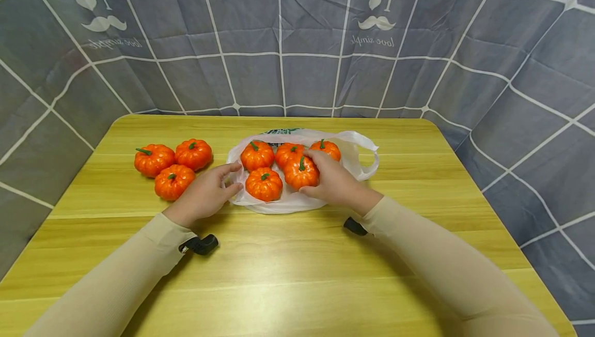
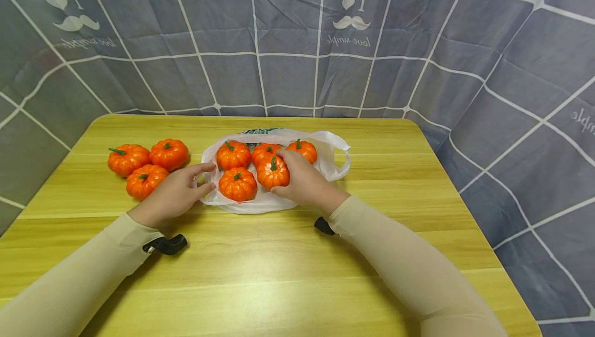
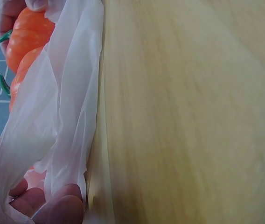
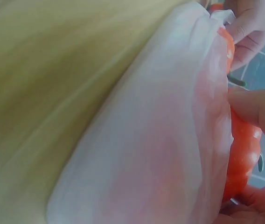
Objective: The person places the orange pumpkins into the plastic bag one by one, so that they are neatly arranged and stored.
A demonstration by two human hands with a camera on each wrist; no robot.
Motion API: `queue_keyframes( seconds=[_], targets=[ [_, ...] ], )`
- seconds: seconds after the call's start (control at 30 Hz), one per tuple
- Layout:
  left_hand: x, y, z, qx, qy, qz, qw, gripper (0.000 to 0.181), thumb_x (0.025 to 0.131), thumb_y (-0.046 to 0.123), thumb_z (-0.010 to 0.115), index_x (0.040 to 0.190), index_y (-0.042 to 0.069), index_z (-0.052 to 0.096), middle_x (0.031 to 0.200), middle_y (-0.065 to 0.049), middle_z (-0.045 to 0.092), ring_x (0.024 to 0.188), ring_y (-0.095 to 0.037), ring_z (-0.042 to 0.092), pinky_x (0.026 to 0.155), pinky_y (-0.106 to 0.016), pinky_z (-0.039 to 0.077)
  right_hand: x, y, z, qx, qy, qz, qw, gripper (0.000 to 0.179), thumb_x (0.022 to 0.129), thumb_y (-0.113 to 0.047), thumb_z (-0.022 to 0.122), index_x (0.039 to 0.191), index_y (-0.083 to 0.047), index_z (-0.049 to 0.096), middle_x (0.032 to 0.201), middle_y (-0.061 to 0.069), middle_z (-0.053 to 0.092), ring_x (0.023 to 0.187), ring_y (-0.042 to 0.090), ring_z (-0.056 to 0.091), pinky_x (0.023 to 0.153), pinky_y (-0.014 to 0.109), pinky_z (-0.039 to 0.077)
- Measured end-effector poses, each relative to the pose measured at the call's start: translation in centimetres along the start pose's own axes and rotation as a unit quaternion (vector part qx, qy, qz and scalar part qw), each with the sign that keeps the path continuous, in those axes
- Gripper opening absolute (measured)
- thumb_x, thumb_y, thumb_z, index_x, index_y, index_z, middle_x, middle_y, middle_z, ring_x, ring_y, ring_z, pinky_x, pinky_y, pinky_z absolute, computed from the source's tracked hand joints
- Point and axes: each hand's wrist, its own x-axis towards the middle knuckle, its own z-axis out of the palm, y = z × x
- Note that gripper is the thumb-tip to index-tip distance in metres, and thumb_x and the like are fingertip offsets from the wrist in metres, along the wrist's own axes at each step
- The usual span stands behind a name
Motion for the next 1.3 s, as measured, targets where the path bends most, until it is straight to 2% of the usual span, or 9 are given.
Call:
queue_keyframes(
  seconds=[0.23, 0.4, 0.57, 0.7, 0.8, 0.97, 1.07, 1.2, 1.3],
  targets=[
    [0.0, 0.0, 0.0, -0.013, -0.005, -0.002, 0.9999, 0.06, 0.105, 0.031, 0.064, 0.158, 0.009, 0.047, 0.166, -0.01, 0.045, 0.069, -0.023, 0.045, 0.061, -0.035, 0.042, -0.4, 0.1, 0.6, -0.01, -0.013, 0.026, 0.9995, 0.087, 0.087, -0.026, 0.087, 0.159, -0.009, 0.041, 0.156, 0.015, 0.041, 0.137, 0.035, 0.053, 0.12, 0.051, 0.043],
    [-0.1, 0.1, 0.0, -0.016, -0.005, -0.004, 0.9999, 0.06, 0.105, 0.031, 0.064, 0.158, 0.009, 0.047, 0.166, -0.011, 0.044, 0.062, -0.022, 0.044, 0.06, -0.034, 0.042, -0.6, 0.2, 1.0, -0.013, -0.031, 0.043, 0.9985, 0.09, 0.088, -0.029, 0.086, 0.162, -0.014, 0.038, 0.151, 0.012, 0.044, 0.134, 0.032, 0.055, 0.118, 0.05, 0.045],
    [-0.1, 0.1, 0.0, -0.017, -0.005, -0.008, 0.9998, 0.06, 0.105, 0.031, 0.065, 0.159, 0.01, 0.048, 0.166, -0.011, 0.044, 0.057, -0.02, 0.044, 0.059, -0.034, 0.042, -0.7, 0.3, 1.1, -0.023, -0.037, 0.043, 0.9981, 0.091, 0.089, -0.031, 0.086, 0.163, -0.013, 0.037, 0.152, 0.013, 0.046, 0.135, 0.032, 0.055, 0.119, 0.05, 0.044],
    [0.0, 0.0, 0.0, -0.016, -0.005, -0.005, 0.9999, 0.06, 0.105, 0.031, 0.064, 0.159, 0.01, 0.048, 0.166, -0.011, 0.044, 0.062, -0.021, 0.045, 0.06, -0.034, 0.043, -0.7, 0.5, 1.2, -0.019, -0.043, 0.045, 0.9979, 0.09, 0.089, -0.031, 0.085, 0.163, -0.01, 0.037, 0.156, 0.014, 0.045, 0.138, 0.032, 0.053, 0.122, 0.05, 0.041],
    [0.1, 0.0, 0.0, -0.011, -0.002, -0.001, 0.9999, 0.06, 0.105, 0.032, 0.064, 0.158, 0.01, 0.048, 0.165, -0.012, 0.046, 0.068, -0.022, 0.046, 0.065, -0.035, 0.044, -0.6, 0.6, 1.3, -0.016, -0.046, 0.045, 0.9978, 0.089, 0.09, -0.03, 0.085, 0.162, -0.008, 0.037, 0.159, 0.015, 0.044, 0.141, 0.032, 0.05, 0.124, 0.05, 0.038],
    [0.3, 0.1, -0.1, -0.001, 0.0, 0.001, 1.0, 0.06, 0.105, 0.033, 0.064, 0.158, 0.01, 0.048, 0.165, -0.011, 0.046, 0.074, -0.023, 0.049, 0.079, -0.038, 0.046, -0.6, 0.7, 1.5, -0.019, -0.044, 0.043, 0.9979, 0.086, 0.09, -0.03, 0.085, 0.159, -0.005, 0.039, 0.16, 0.016, 0.044, 0.145, 0.033, 0.048, 0.125, 0.049, 0.036],
    [0.2, 0.1, -0.1, -0.004, -0.004, -0.003, 1.0, 0.061, 0.105, 0.034, 0.064, 0.159, 0.011, 0.047, 0.166, -0.01, 0.044, 0.09, -0.026, 0.056, 0.09, -0.043, 0.047, -0.6, 0.8, 1.6, -0.018, -0.044, 0.047, 0.9978, 0.086, 0.089, -0.031, 0.085, 0.158, -0.005, 0.039, 0.161, 0.016, 0.044, 0.146, 0.033, 0.047, 0.125, 0.049, 0.036],
    [0.2, 0.2, -0.1, -0.008, -0.006, -0.004, 0.9999, 0.062, 0.105, 0.034, 0.064, 0.16, 0.011, 0.046, 0.167, -0.01, 0.043, 0.109, -0.028, 0.057, 0.098, -0.045, 0.046, -0.5, 0.8, 1.8, -0.017, -0.045, 0.054, 0.9974, 0.086, 0.089, -0.031, 0.086, 0.157, -0.005, 0.04, 0.161, 0.015, 0.044, 0.146, 0.032, 0.047, 0.125, 0.048, 0.036],
    [0.3, 0.2, -0.1, -0.008, -0.004, -0.003, 1.0, 0.061, 0.105, 0.033, 0.064, 0.159, 0.01, 0.047, 0.167, -0.009, 0.044, 0.098, -0.028, 0.057, 0.093, -0.044, 0.046, -0.5, 0.8, 1.8, -0.02, -0.046, 0.057, 0.9971, 0.087, 0.089, -0.032, 0.086, 0.157, -0.005, 0.04, 0.16, 0.015, 0.044, 0.145, 0.032, 0.047, 0.125, 0.048, 0.037]
  ],
)
